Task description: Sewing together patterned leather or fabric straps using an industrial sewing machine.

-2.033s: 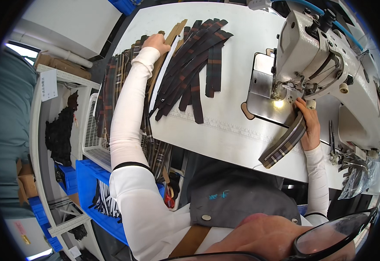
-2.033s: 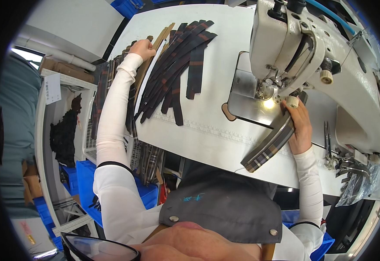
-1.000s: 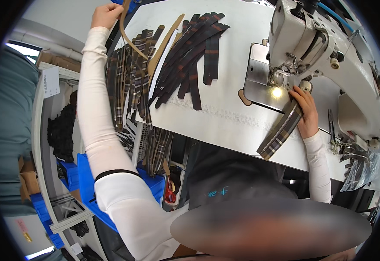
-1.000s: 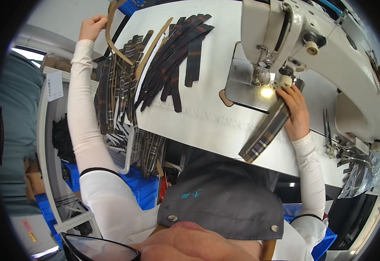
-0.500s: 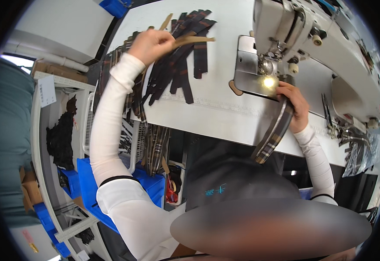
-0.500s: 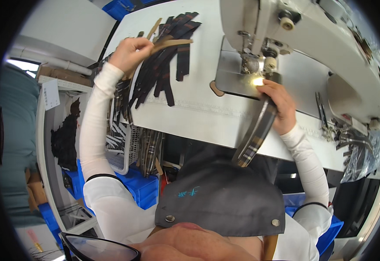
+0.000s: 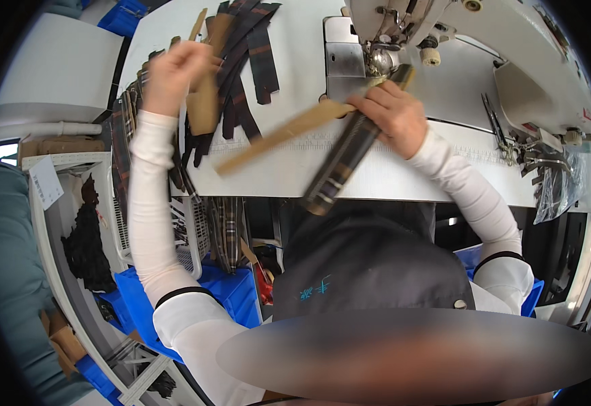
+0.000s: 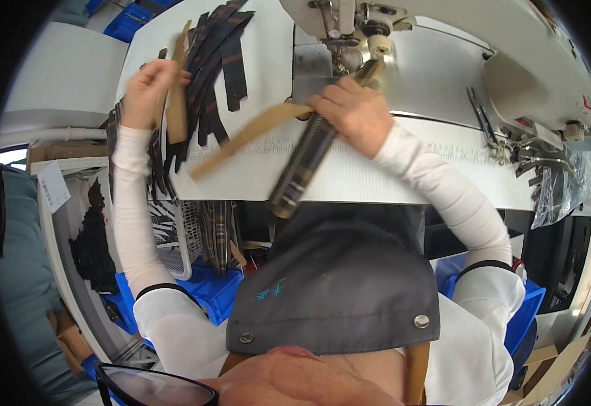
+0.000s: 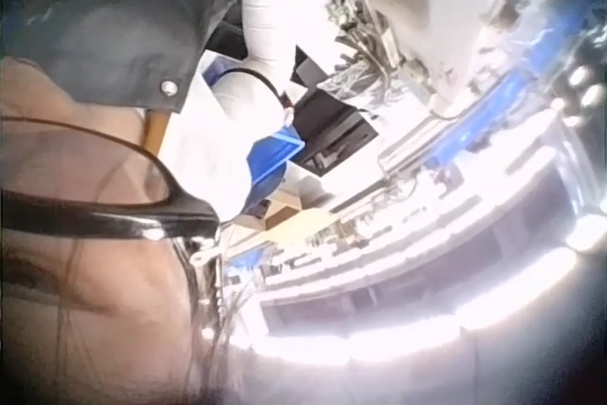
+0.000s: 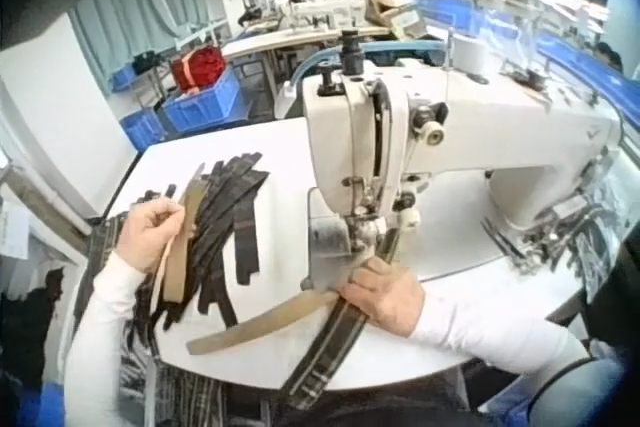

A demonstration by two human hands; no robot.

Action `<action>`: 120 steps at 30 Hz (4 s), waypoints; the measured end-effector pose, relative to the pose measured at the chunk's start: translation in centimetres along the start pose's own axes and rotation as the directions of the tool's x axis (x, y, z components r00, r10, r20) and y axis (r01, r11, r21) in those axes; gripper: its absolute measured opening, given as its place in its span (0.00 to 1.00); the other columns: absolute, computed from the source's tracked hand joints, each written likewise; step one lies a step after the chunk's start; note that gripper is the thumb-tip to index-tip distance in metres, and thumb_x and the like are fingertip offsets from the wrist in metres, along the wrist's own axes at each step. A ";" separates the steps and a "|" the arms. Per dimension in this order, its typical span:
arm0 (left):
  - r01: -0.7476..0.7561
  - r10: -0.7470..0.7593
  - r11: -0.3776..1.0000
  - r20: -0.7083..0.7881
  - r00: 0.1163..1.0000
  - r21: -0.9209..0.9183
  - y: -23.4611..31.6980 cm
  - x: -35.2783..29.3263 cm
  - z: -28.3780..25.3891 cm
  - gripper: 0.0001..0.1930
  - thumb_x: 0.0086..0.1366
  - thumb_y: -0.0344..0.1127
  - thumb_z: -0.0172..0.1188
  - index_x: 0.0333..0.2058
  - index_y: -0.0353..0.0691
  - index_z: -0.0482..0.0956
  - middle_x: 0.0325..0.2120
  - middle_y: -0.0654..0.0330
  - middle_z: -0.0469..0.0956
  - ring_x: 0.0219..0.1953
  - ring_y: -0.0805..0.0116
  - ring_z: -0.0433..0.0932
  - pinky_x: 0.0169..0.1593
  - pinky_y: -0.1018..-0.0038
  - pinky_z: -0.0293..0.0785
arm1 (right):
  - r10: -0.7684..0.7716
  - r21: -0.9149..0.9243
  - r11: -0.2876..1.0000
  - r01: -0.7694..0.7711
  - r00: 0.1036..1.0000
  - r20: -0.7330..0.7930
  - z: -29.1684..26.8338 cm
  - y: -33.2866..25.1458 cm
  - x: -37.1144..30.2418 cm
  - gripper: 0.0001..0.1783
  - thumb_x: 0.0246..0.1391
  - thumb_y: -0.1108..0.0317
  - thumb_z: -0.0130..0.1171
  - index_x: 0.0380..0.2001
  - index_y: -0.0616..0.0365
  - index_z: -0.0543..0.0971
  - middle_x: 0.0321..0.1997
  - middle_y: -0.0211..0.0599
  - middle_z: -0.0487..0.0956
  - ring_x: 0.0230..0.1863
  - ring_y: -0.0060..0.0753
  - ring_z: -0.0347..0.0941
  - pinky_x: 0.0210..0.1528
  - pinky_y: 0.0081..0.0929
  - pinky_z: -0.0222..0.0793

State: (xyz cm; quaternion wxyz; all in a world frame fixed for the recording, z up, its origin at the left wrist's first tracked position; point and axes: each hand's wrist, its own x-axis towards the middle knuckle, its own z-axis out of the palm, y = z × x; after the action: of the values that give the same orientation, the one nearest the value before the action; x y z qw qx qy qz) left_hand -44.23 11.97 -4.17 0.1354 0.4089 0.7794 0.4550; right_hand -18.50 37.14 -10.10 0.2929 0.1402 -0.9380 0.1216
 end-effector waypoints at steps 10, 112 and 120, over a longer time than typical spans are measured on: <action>-0.530 0.497 0.664 0.218 0.840 0.527 1.5 1.9 5.5 0.13 0.64 0.35 0.55 0.46 0.39 0.78 0.42 0.57 0.79 0.44 0.62 0.78 0.46 0.71 0.72 | -0.004 -0.067 0.998 0.010 0.995 0.098 -1.6 3.1 -4.6 0.24 0.36 0.74 0.59 0.44 0.54 0.78 0.31 0.31 0.71 0.36 0.33 0.69 0.32 0.28 0.71; -0.434 0.488 0.682 0.076 0.870 0.589 3.2 0.8 20.0 0.15 0.52 0.35 0.65 0.40 0.48 0.75 0.42 0.75 0.75 0.53 0.71 0.68 0.59 0.37 0.40 | 0.293 0.280 0.915 -0.292 0.955 0.039 -0.7 4.3 -2.0 0.16 0.45 0.85 0.53 0.40 0.63 0.76 0.46 0.42 0.77 0.41 0.41 0.77 0.40 0.27 0.75; -0.375 0.384 0.767 0.095 0.919 0.520 3.8 0.6 19.9 0.16 0.59 0.35 0.59 0.47 0.49 0.73 0.46 0.71 0.75 0.55 0.66 0.68 0.62 0.40 0.33 | 0.309 0.275 0.906 -0.322 0.947 0.089 -0.8 4.2 -1.9 0.17 0.45 0.85 0.54 0.41 0.63 0.75 0.47 0.41 0.76 0.42 0.43 0.77 0.41 0.28 0.75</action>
State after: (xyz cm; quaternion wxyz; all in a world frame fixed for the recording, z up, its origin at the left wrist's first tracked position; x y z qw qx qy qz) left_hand -31.07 25.29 -11.86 -0.0834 0.5750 0.7764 0.2440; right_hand -17.96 41.65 -11.14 0.2256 0.0300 -0.9269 0.2985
